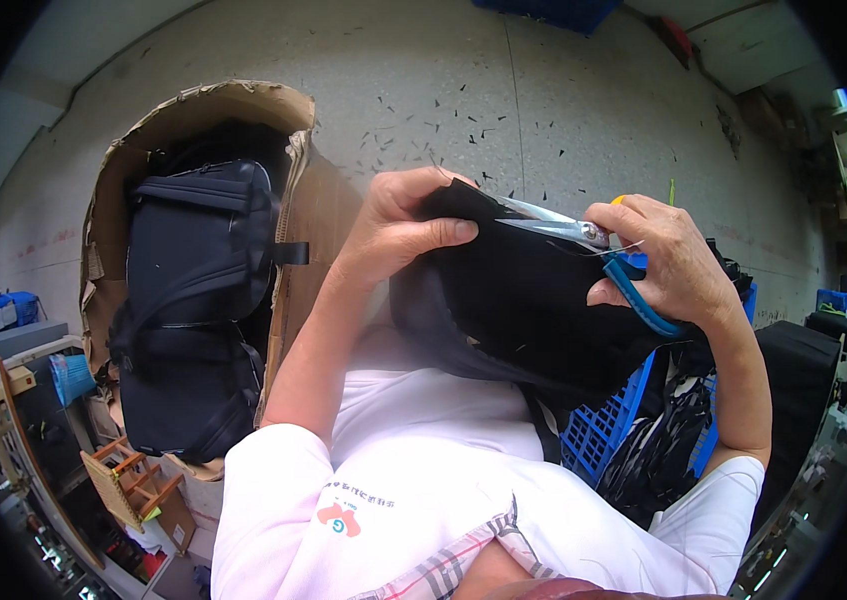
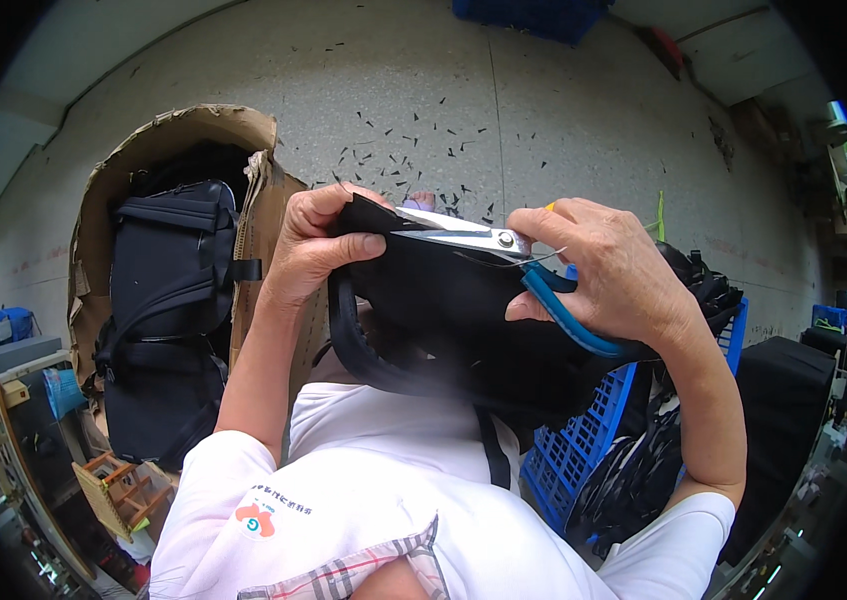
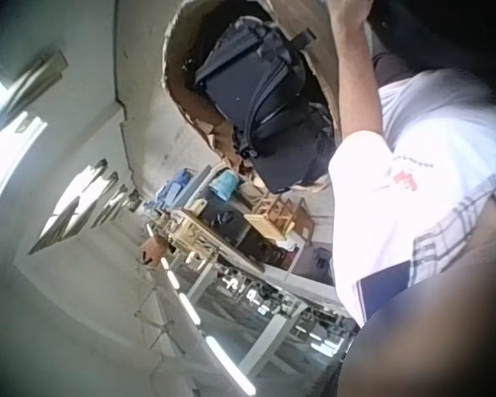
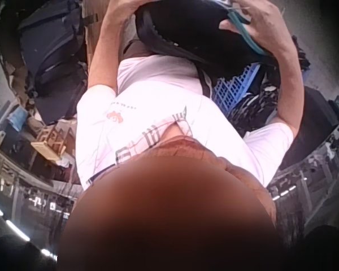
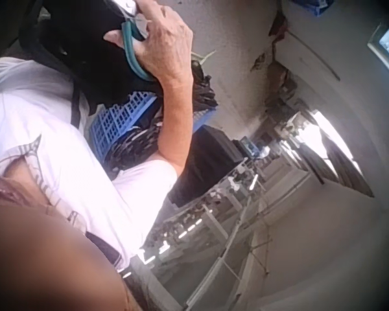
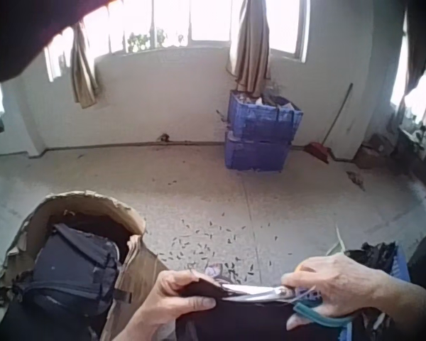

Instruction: Trimming excess material and loose threads from a black backpack using scissors.

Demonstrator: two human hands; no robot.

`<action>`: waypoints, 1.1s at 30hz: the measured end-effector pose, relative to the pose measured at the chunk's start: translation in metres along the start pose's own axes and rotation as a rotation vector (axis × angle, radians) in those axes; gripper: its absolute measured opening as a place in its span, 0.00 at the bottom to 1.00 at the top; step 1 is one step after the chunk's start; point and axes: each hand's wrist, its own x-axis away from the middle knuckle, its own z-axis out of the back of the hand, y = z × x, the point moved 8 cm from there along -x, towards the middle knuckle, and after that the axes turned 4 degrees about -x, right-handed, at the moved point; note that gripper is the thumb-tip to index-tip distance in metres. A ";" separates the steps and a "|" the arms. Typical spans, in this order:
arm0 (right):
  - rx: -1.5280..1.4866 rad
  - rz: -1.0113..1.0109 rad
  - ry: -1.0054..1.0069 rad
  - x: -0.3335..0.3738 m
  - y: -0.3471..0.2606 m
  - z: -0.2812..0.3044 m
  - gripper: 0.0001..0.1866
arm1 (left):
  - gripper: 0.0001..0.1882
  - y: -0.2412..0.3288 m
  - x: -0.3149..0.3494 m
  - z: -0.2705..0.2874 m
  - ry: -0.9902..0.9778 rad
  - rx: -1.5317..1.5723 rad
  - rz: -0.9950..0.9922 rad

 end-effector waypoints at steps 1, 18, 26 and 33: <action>-0.043 -0.008 -0.012 -0.002 0.002 -0.002 0.29 | 0.12 0.000 0.000 0.001 0.002 0.000 0.003; -0.251 -0.040 0.080 0.005 0.015 -0.001 0.26 | 0.10 -0.004 -0.010 -0.009 0.015 0.026 0.029; 0.029 -0.089 0.071 0.001 0.001 0.012 0.32 | 0.08 0.000 -0.009 -0.016 0.077 -0.043 -0.003; 0.156 -0.001 0.064 -0.003 -0.008 0.008 0.29 | 0.08 0.000 -0.008 -0.017 0.086 0.009 0.001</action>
